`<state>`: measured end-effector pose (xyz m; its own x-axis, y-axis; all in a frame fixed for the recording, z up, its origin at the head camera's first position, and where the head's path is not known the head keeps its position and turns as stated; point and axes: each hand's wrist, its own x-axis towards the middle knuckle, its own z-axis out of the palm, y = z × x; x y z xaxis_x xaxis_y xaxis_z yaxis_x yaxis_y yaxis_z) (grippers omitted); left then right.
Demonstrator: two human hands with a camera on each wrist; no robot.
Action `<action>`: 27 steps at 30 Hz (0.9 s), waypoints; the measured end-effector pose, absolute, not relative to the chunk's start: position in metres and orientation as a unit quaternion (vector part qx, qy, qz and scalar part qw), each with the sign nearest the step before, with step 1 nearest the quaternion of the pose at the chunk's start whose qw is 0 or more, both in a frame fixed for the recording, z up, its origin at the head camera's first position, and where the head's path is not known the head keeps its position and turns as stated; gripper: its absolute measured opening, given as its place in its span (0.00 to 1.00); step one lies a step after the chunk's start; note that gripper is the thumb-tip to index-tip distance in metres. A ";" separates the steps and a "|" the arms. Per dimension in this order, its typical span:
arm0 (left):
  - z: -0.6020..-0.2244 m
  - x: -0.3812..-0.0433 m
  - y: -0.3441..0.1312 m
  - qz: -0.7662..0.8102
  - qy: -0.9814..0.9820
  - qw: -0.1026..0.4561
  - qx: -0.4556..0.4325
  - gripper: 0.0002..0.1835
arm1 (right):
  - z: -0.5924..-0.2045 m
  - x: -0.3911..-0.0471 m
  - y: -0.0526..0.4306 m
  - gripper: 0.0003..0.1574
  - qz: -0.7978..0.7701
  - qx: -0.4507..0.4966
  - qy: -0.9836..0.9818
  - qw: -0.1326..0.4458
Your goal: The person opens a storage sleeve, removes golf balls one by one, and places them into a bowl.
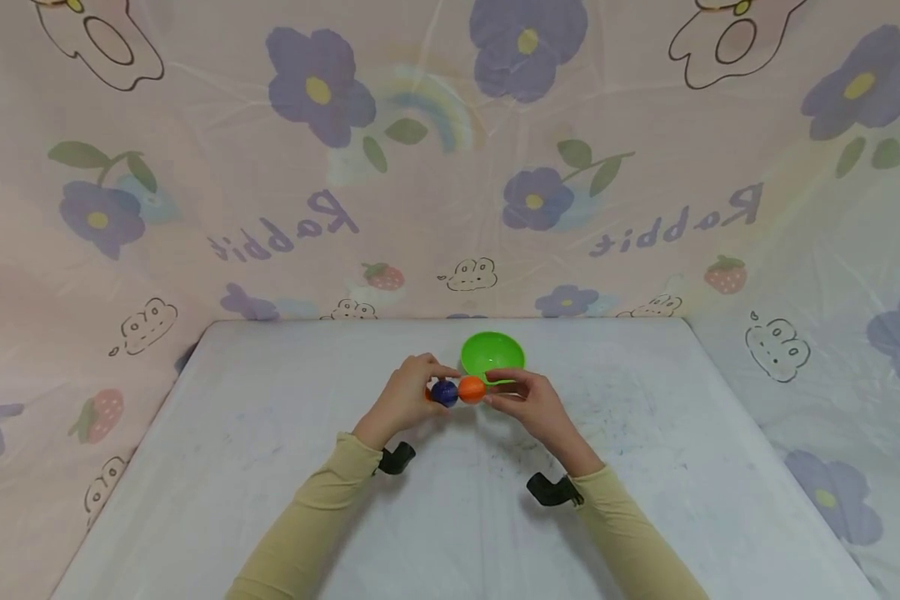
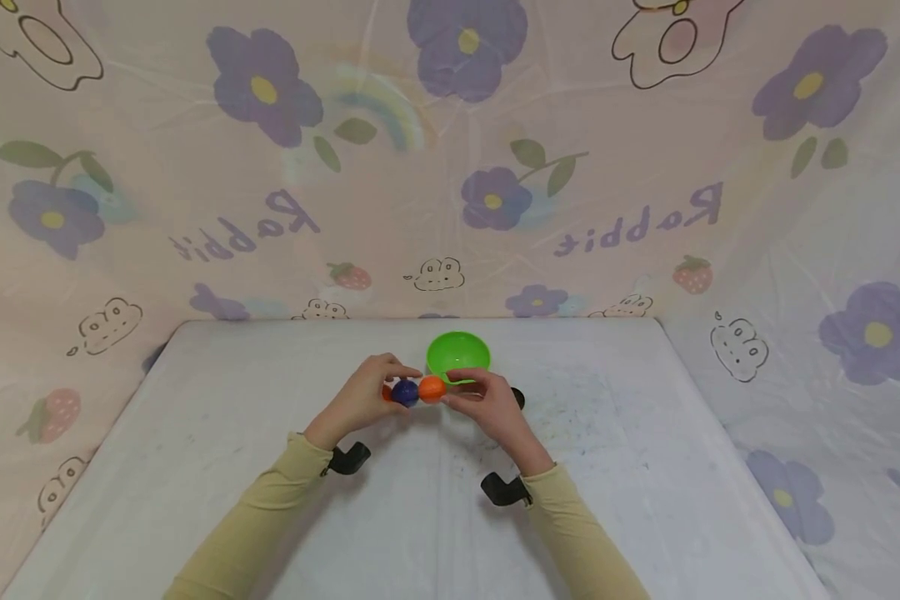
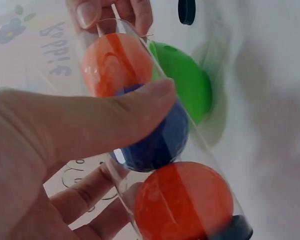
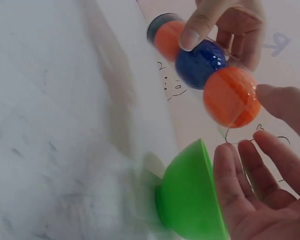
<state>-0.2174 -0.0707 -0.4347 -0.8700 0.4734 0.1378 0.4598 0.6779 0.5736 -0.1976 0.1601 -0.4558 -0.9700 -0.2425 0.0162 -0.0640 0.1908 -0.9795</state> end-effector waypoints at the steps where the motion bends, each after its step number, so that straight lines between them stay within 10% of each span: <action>1: -0.433 -0.217 -0.070 0.299 0.920 0.008 0.254 0.28 | -0.457 -0.198 0.160 0.29 -0.632 -0.099 0.765 0.070; 27: -0.410 -0.215 -0.061 0.218 0.940 0.000 0.261 0.29 | -0.468 -0.195 0.163 0.35 -0.708 -0.095 0.694 0.090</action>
